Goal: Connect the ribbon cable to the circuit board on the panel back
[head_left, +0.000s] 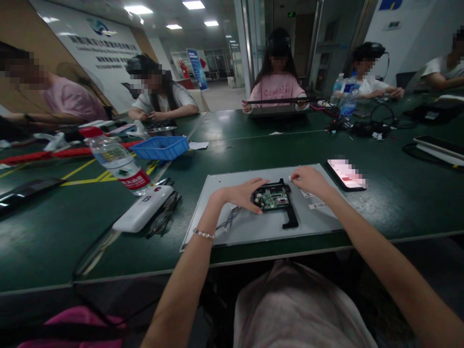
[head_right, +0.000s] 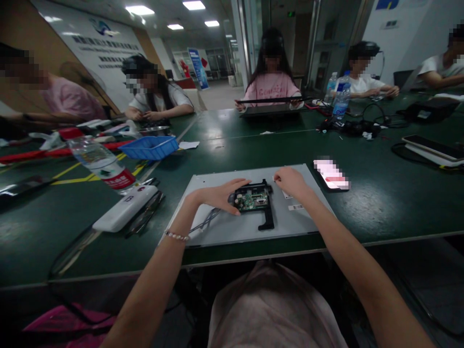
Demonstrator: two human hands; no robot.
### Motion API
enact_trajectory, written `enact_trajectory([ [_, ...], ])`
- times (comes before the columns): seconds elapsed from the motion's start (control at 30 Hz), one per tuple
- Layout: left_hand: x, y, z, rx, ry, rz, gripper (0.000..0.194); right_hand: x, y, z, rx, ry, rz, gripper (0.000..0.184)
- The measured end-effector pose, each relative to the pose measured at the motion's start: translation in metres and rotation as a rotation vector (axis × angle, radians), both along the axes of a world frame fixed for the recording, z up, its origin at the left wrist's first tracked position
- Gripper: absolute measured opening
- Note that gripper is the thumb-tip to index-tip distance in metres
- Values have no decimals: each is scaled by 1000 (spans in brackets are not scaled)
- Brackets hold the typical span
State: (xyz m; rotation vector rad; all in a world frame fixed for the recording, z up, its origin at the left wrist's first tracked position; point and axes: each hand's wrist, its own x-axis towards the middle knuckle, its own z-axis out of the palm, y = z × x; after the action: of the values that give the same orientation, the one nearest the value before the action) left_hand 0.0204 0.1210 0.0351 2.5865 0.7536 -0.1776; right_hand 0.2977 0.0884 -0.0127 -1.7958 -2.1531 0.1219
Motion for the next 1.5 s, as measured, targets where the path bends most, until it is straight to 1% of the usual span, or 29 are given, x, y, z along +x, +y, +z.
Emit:
enact_trajectory([
  [0.1, 0, 1, -4, -21, -60, -9, 112, 0, -2, 3, 31, 14, -4, 20],
  [0.2, -1, 3, -6, -31, -79, 7, 114, -2, -2, 7, 111, 66, 5, 21],
  [0.27, -2, 3, -8, -36, -79, 24, 115, -7, -2, 9, 162, 110, 30, 21],
  [0.33, -2, 3, -9, -34, -73, 33, 116, -16, 0, 10, 181, 128, 70, 21],
  [0.47, -2, 3, -9, -22, -61, 33, 116, -34, 3, 6, 126, 79, 175, 22],
  [0.57, -2, 4, -10, -24, -56, 31, 115, -41, 5, 2, 73, 39, 231, 23],
  [0.67, -3, 5, -11, -22, -59, 26, 114, -43, 6, 0, 54, 25, 229, 24],
  [0.8, -4, 6, -12, -26, -61, 21, 114, -42, 5, 2, 57, 32, 237, 25],
  [1.0, -4, 4, -11, -22, -77, 31, 114, -40, 3, 8, 31, 128, 275, 23],
  [1.13, -3, 3, -9, -26, -45, 41, 116, -29, -4, 18, 45, 189, 244, 25],
  [1.2, -3, 3, -9, -27, -29, 34, 116, -16, -9, 24, 88, 243, 226, 26],
  [1.27, -4, 3, -10, -24, -22, 23, 116, 1, -15, 28, 92, 273, 208, 26],
  [1.3, -4, 3, -11, -22, -22, 17, 115, 11, -17, 29, 65, 278, 190, 26],
  [1.37, -4, 4, -12, -17, -32, 10, 115, 29, -22, 25, -51, 279, 143, 26],
  [1.43, -4, 5, -14, -15, -46, 9, 114, 44, -25, 18, -137, 255, 106, 27],
  [1.5, -5, 5, -14, -19, -44, 13, 114, 54, -27, 11, -189, 250, 99, 30],
])
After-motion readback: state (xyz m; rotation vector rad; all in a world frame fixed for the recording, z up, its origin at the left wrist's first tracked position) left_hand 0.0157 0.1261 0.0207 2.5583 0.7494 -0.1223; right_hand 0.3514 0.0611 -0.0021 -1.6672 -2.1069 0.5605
